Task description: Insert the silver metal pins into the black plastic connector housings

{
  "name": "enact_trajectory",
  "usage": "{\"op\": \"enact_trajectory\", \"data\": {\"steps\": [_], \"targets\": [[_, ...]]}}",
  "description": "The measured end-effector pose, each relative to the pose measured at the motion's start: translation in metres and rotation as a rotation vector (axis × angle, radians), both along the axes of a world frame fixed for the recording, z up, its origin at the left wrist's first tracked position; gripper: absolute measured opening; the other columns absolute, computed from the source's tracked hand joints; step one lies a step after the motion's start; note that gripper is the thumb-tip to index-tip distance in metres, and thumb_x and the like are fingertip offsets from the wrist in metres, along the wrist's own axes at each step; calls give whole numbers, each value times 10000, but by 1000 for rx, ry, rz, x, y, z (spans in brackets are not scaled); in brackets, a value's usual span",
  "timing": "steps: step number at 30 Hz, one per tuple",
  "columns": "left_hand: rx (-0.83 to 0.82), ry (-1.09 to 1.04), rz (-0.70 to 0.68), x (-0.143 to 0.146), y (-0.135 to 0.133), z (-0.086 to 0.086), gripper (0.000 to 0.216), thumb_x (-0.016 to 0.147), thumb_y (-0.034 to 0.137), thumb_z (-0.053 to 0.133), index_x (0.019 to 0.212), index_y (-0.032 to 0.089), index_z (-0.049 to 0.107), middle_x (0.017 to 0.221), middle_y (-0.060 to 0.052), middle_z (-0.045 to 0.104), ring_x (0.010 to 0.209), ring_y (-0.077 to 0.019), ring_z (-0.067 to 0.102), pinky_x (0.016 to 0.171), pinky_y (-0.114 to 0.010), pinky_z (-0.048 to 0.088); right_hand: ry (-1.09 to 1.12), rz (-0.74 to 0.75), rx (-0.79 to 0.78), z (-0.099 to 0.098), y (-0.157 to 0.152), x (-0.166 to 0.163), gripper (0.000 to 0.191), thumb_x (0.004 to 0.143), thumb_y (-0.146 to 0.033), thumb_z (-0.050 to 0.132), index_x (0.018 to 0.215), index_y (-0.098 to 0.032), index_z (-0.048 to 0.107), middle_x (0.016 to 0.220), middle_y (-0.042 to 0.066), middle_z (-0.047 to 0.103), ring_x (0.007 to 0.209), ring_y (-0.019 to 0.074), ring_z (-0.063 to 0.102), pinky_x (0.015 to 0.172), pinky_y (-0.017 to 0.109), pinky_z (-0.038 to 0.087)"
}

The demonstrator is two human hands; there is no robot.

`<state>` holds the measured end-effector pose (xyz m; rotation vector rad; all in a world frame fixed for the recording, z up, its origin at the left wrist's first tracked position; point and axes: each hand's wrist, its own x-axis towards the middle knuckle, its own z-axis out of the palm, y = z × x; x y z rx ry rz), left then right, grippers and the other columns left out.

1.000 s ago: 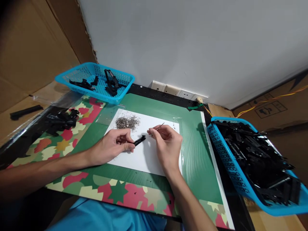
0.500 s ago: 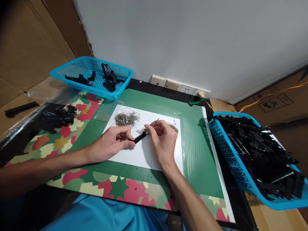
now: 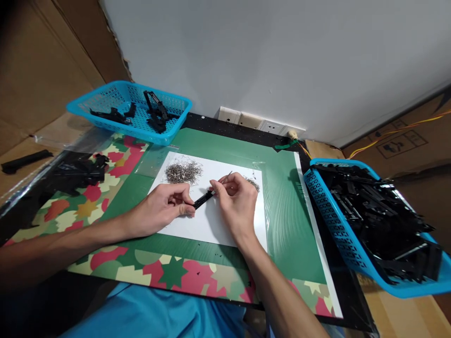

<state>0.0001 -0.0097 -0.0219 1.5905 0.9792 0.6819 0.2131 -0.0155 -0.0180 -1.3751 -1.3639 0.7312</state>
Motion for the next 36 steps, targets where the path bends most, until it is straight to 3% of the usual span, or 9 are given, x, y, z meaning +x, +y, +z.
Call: {"op": "enact_trajectory", "data": {"steps": [6,11,16,19,22,24,27,30,36], "targets": [[-21,-15,2,1,1,0,155,916,195,722,830,183,593,826,-11,766,805,-181,775,643,-245,537,-1,9,-13,-7,0,2,239,848,-357,830,769,-202,666,832,54,790,723,207,784,657,316,635],[-35,-65,-19,0,5,1,213,954,297,726,838,178,592,815,-44,784,766,-170,748,691,-269,547,-2,16,18,-4,-2,1,202,844,-312,842,764,-193,699,829,49,805,711,201,785,663,304,633],[-50,-216,7,-3,13,11,282,963,396,742,919,179,567,824,-52,769,622,-111,651,575,-216,485,-132,-4,286,6,-15,0,36,957,-227,742,924,-218,753,931,41,813,829,201,786,769,331,649],[-86,-276,52,-5,16,17,273,982,408,717,976,189,554,837,-26,743,457,-44,499,430,-169,352,-356,195,418,10,-25,-6,210,1029,-121,592,1106,-238,748,971,51,783,872,198,751,800,346,618],[-65,-350,121,-7,19,17,246,999,389,687,995,199,530,844,-13,719,402,-16,403,384,-158,272,-514,559,304,12,-30,-17,331,1033,-46,479,1190,-212,718,954,77,715,899,215,677,784,352,573],[-32,-376,154,-8,19,15,240,1003,385,679,1005,204,522,870,-16,713,409,-14,408,387,-156,273,-524,687,158,12,-31,-26,262,1037,-78,519,1149,-202,721,976,82,690,940,223,645,814,355,553],[-6,-370,164,-10,19,12,251,991,390,696,1023,208,525,913,-24,706,443,-20,433,408,-161,316,-477,696,5,9,-30,-35,76,1023,-208,672,1061,-207,739,997,66,687,956,217,630,855,352,529],[-5,-341,172,-10,18,10,257,985,389,707,1056,216,531,931,-19,693,471,-25,443,428,-160,344,-450,667,-45,5,-29,-41,70,971,-249,770,1029,-213,753,980,47,695,938,208,625,872,348,506],[11,-283,181,-8,19,10,281,982,409,711,1065,209,532,930,-11,677,485,-23,443,446,-157,349,-504,694,-76,7,-28,-44,59,999,-151,699,1001,-190,743,1012,54,712,976,209,631,889,334,483]]}}
